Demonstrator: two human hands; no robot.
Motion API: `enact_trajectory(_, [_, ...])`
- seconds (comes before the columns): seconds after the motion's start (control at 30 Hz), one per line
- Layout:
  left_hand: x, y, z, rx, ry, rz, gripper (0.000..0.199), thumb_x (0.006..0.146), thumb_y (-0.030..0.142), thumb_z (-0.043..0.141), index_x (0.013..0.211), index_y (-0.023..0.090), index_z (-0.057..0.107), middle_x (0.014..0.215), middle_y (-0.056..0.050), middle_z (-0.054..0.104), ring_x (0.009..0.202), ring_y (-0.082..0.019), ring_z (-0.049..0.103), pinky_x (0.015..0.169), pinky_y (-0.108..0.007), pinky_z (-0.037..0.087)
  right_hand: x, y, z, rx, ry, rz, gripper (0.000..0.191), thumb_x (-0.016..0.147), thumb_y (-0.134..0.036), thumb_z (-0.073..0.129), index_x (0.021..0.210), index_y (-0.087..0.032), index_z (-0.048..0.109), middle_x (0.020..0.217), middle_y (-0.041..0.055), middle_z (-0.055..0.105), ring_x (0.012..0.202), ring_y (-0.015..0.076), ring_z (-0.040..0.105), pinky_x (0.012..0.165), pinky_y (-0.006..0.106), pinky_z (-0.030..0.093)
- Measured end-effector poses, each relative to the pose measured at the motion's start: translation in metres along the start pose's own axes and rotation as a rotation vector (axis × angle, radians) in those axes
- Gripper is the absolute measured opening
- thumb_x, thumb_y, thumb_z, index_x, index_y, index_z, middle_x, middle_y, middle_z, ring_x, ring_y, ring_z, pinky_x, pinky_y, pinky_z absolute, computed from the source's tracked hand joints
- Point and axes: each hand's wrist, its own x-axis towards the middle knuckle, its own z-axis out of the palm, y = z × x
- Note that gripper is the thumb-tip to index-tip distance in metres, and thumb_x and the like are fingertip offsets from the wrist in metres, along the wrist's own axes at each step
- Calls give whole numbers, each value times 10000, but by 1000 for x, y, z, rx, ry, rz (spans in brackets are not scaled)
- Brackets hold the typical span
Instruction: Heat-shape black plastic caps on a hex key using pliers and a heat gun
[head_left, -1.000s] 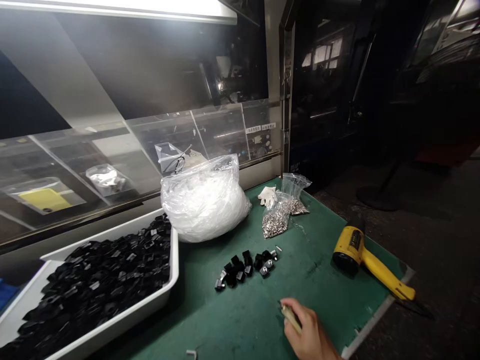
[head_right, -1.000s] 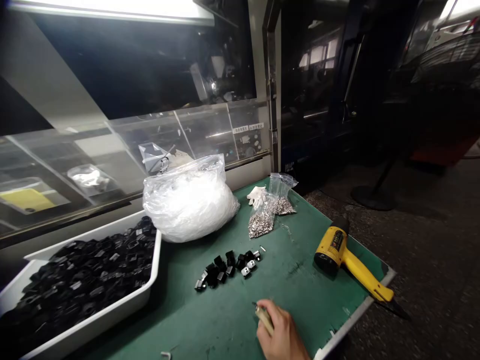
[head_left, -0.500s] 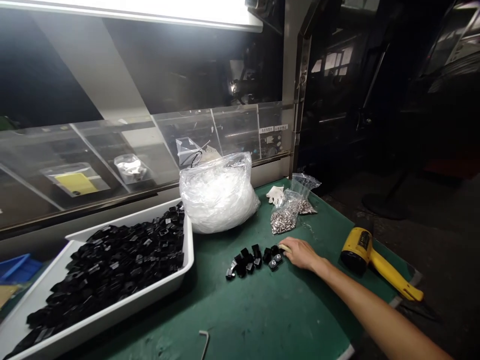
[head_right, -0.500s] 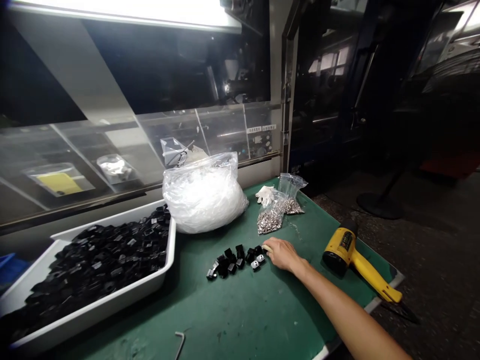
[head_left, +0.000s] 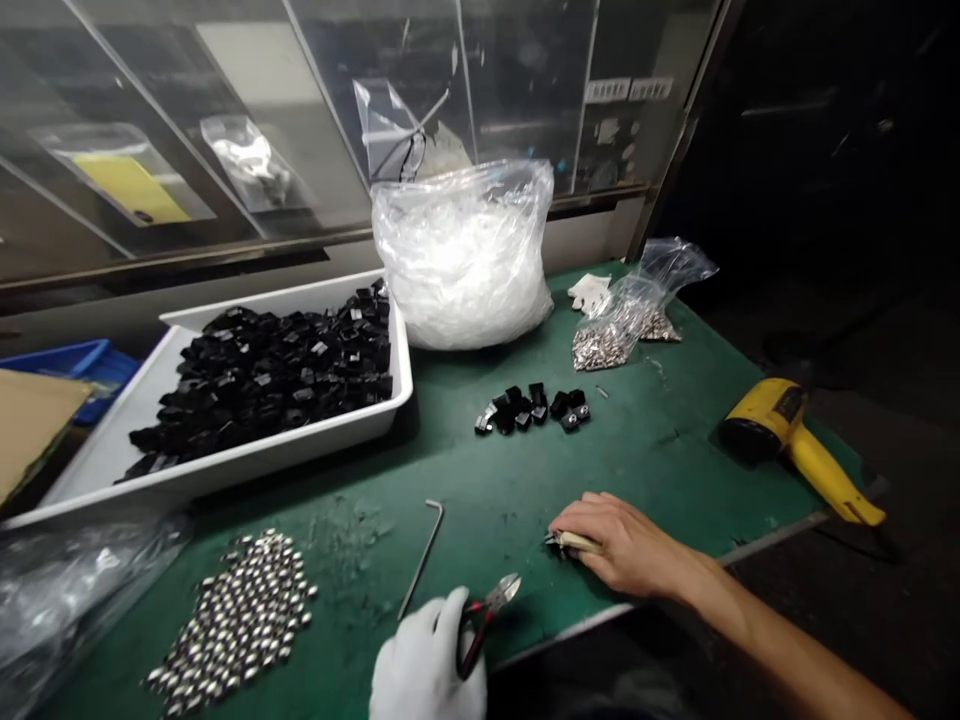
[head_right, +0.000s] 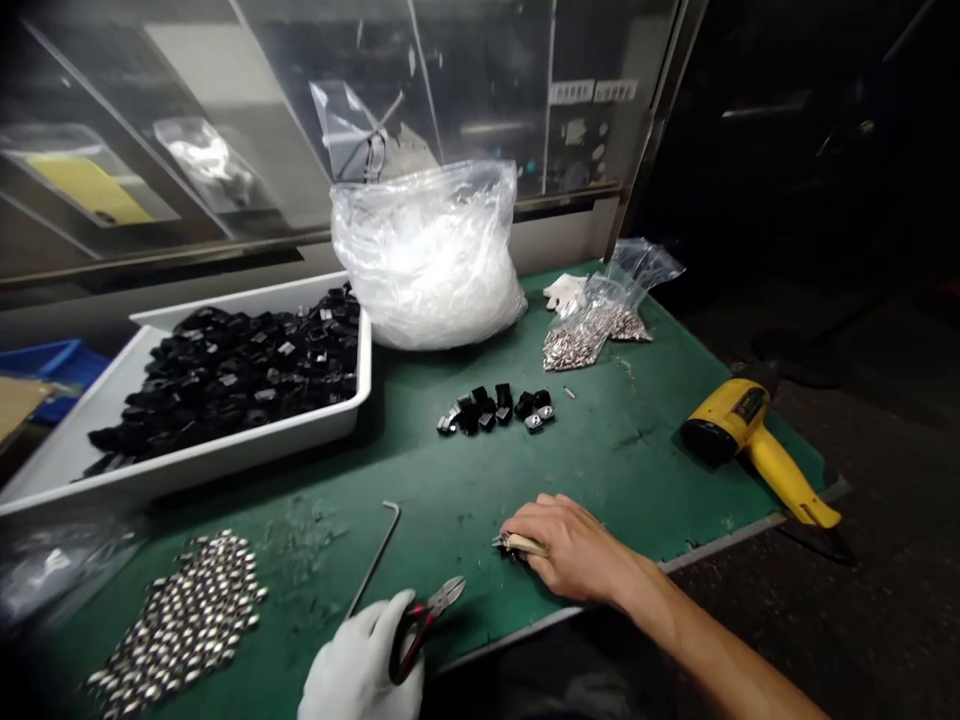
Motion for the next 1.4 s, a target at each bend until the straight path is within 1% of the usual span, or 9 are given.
enact_trajectory(0.17, [21,18,-20,54,-49,151,443,804,155,600,1242,214,618,1036,-100,695,925,-271,637,807,-387,444,-1,6,4,5,-24,-28,343,962,-161,554,1246,-310,677,1184,10,707,1043,209,642,950,346,455])
enact_trajectory(0.23, [28,21,-26,65,-64,173,447,797,166,618,1242,207,616,1033,-101,682,933,-272,621,835,-393,436,-8,4,7,-1,42,30,323,992,-209,542,1283,-302,649,1236,23,680,1077,216,629,962,351,451])
enact_trajectory(0.33, [35,23,-32,88,-89,202,464,793,188,637,1256,207,609,1041,-103,668,951,-282,602,879,-414,423,-24,-12,20,-32,213,201,283,1022,-350,581,1287,-255,600,1162,63,686,1047,247,619,906,371,457])
enact_trajectory(0.47, [38,24,-39,103,-118,217,463,795,216,659,1256,198,613,1029,-109,662,960,-298,590,932,-452,419,-37,-34,50,-85,349,335,496,901,-566,731,1236,-227,596,1097,101,687,1004,309,609,868,416,436])
enact_trajectory(0.63, [41,24,-47,146,-87,219,429,798,206,666,1225,234,634,1056,-94,652,998,-299,593,1089,-551,341,-28,-38,71,-132,418,349,257,1013,-386,622,1204,-215,612,1109,100,692,1012,316,597,876,442,384])
enact_trajectory(0.8, [44,24,-53,214,-76,211,460,784,185,674,1239,242,639,1095,-107,633,1021,-315,580,1085,-558,347,-21,-29,61,-113,356,207,240,1014,-216,575,1252,-206,598,1154,76,690,1006,288,594,867,426,392])
enact_trajectory(0.97, [43,31,-55,241,-95,208,457,779,190,679,1231,244,639,1088,-107,622,990,-314,563,1014,-520,391,-23,-25,48,-41,216,28,326,1018,-234,581,1342,-217,549,1171,60,693,993,260,595,860,403,425])
enact_trajectory(1.17, [34,38,-53,252,-113,218,484,774,219,700,1251,244,622,1110,-114,614,1012,-321,556,964,-479,398,-23,-23,45,11,163,-26,339,1014,-222,589,1347,-204,532,1181,67,686,967,259,578,840,417,428])
enact_trajectory(1.4, [22,41,-49,299,-201,159,190,842,272,653,1030,282,633,914,-52,613,837,-290,581,679,-377,373,-22,-30,48,57,132,-52,339,992,-240,626,1321,-242,546,1185,32,683,1011,240,605,909,400,455])
